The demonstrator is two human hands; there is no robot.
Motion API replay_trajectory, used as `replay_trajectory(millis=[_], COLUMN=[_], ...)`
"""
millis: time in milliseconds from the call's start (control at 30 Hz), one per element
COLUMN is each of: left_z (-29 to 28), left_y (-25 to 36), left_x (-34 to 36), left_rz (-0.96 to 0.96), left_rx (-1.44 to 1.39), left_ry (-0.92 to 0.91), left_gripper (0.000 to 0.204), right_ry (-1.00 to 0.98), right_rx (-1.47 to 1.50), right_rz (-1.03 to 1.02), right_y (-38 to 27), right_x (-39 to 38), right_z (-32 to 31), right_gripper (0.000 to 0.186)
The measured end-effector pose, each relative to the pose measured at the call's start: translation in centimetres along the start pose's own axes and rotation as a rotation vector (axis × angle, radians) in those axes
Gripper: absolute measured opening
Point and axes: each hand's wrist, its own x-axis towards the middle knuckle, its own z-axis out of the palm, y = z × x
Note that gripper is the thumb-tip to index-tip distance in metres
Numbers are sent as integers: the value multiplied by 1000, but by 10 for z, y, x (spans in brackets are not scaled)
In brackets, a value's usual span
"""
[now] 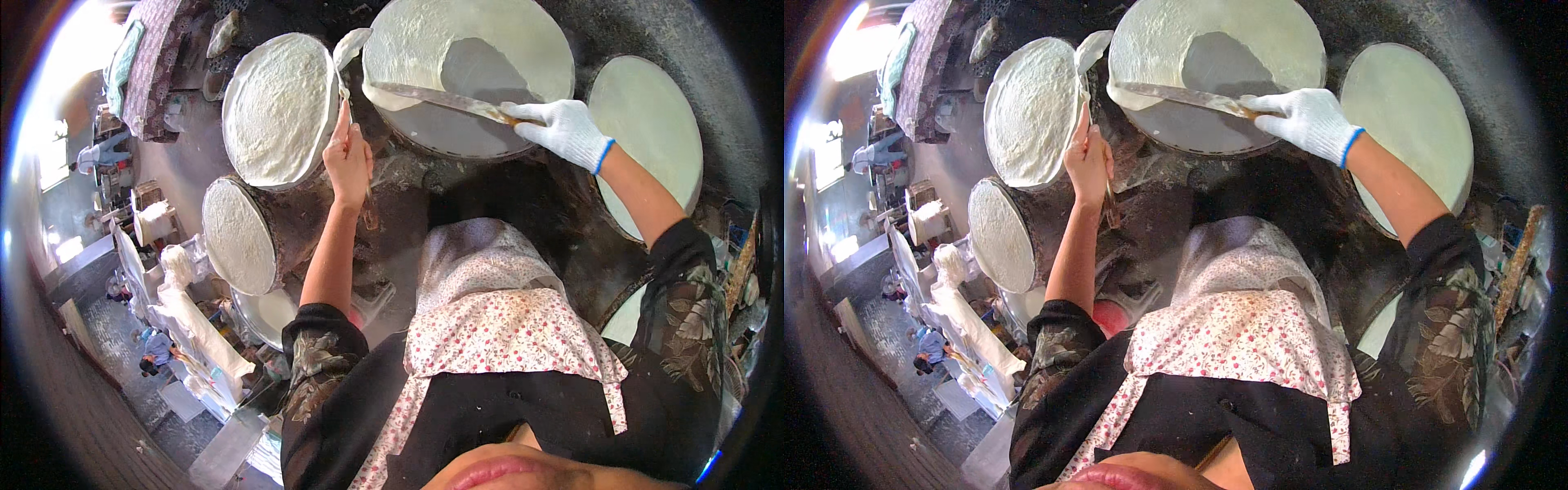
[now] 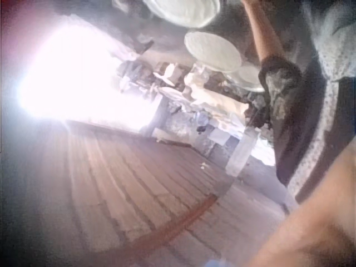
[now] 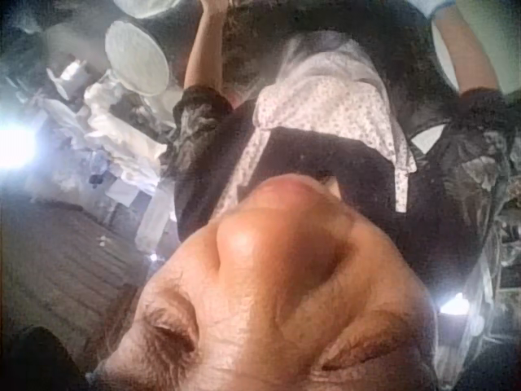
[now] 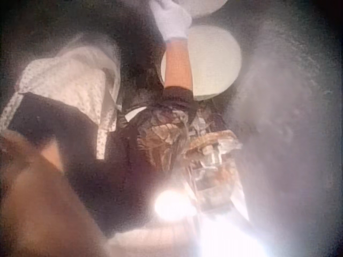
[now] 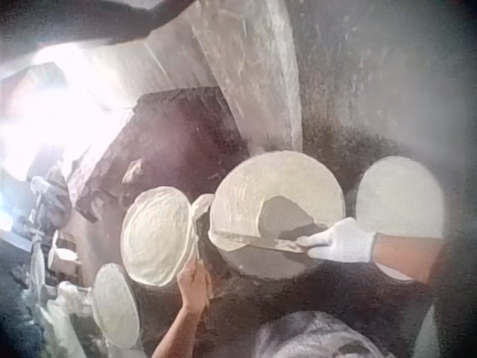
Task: The person ladles batter onto hot round pans and spreads it into thin crepes using a wooden spreader. They flip and remove finished crepes, then repeat the process on multiple pans.
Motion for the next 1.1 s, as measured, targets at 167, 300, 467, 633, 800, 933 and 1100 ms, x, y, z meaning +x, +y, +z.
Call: replay_trajectory(millis=[167,300,467,633,800,933,1100], left_z=[4,-5,-21,-55,-102,-143,-189], left_y=[-5,-18,-18,25,83,108,94], left_x=[-26,-58,-109,-126,-99,-103,-125], left_rz=[-108,24,56,-58,413,431,280], left_rx=[72,247,372,-52,-308,-521,-425], left_ry=[26,48,-24,-304,-197,-243,-209], left_gripper=[51,51,55,54,55,57,57], right_ry=[331,151,210,322,405,494,639], right_rx=[134,33,166,669,1272,782,670], right_rz=[86,-55,-57,224,97,95,447], right_y=[1,5,-2,-53,-154,-261,-291], right_x=[11,17,-63,-125,-90,55,121], right_z=[-7,28,43,36,116,175,191], right_gripper=[46,41,39,50,77,78,70])
